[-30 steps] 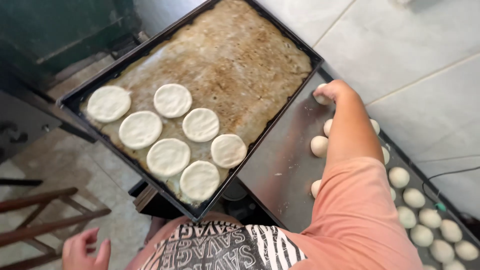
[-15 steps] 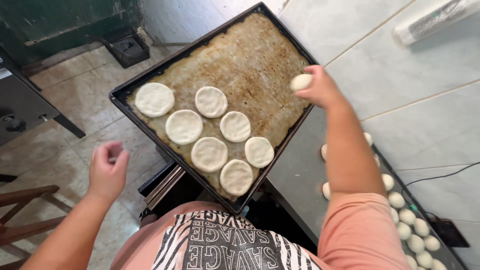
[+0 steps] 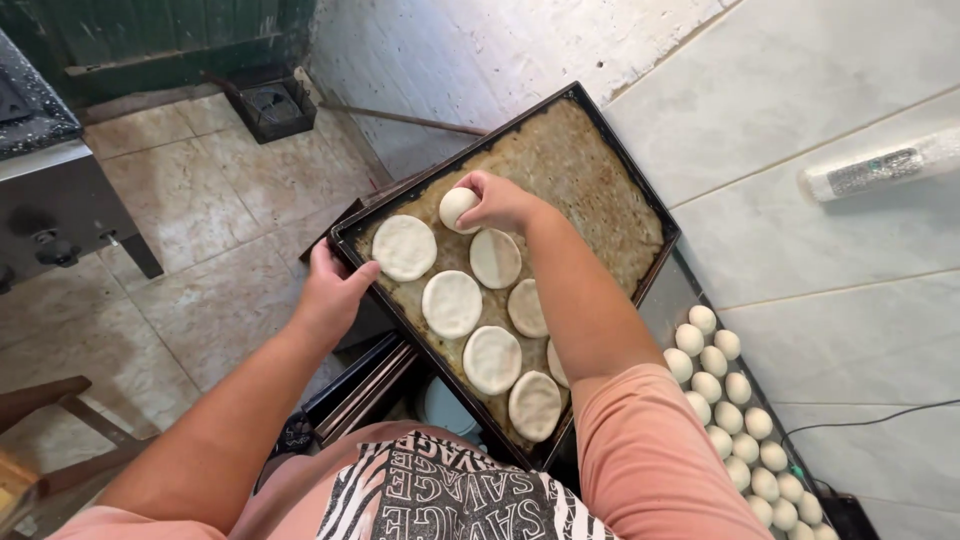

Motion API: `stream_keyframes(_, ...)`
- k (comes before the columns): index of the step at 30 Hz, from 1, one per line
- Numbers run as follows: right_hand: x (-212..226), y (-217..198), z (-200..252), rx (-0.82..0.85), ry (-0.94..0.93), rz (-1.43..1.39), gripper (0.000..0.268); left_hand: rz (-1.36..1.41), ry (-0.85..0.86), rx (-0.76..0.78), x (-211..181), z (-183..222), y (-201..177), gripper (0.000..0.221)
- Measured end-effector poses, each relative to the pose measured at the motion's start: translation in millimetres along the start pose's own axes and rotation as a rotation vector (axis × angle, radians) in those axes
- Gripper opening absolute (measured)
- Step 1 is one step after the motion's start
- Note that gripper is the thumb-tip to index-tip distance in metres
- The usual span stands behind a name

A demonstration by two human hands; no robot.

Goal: Placing dough balls on a baking tray and flattening them by hand

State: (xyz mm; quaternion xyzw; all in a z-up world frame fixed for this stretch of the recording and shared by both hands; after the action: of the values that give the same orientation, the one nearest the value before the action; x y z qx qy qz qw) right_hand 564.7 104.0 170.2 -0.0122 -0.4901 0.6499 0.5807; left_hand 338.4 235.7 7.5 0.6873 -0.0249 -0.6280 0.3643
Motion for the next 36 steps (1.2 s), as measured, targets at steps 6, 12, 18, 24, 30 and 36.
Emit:
stream_keyframes(6, -5, 10, -25, 0.144, -0.023, -0.105, 0.068, 0.113, -0.14, 0.079, 24, 0, -5, 0.074)
stream_keyframes(12, -28, -6, -24, -0.037, 0.01, 0.337, 0.092, 0.066, -0.187, 0.092, 29, 0, -6, 0.073)
stream_keyframes(18, 21, 57, 52, -0.249, -0.553, 0.845, 0.103, 0.076, -0.213, 0.133, 13, 4, 1, 0.071)
stream_keyframes(24, 14, 78, 37, -0.131, -0.28, 0.663, 0.118, 0.072, -0.222, 0.153, 8, 5, 0, 0.068)
stream_keyframes(30, 9, 49, 21, -0.065, -0.304, 0.641, 0.101, 0.049, -0.212, 0.157, 3, 2, 3, 0.07)
stream_keyframes(36, 0, 53, -2, -0.129, -0.167, 0.785, 0.115, 0.037, -0.208, 0.162, -3, 4, 8, 0.069)
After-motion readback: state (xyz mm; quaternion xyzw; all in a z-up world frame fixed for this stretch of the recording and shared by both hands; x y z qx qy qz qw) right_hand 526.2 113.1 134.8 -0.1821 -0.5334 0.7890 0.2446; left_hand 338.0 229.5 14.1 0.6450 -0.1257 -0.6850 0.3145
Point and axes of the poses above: each hand's wrist, its own z-axis away from the middle knuckle, its own y-axis out of the palm, x = y × z, the point moved 8 cm from there along -z, towards the middle knuckle, and after that the axes turned 10 degrees about x, right-handed, at the moved point
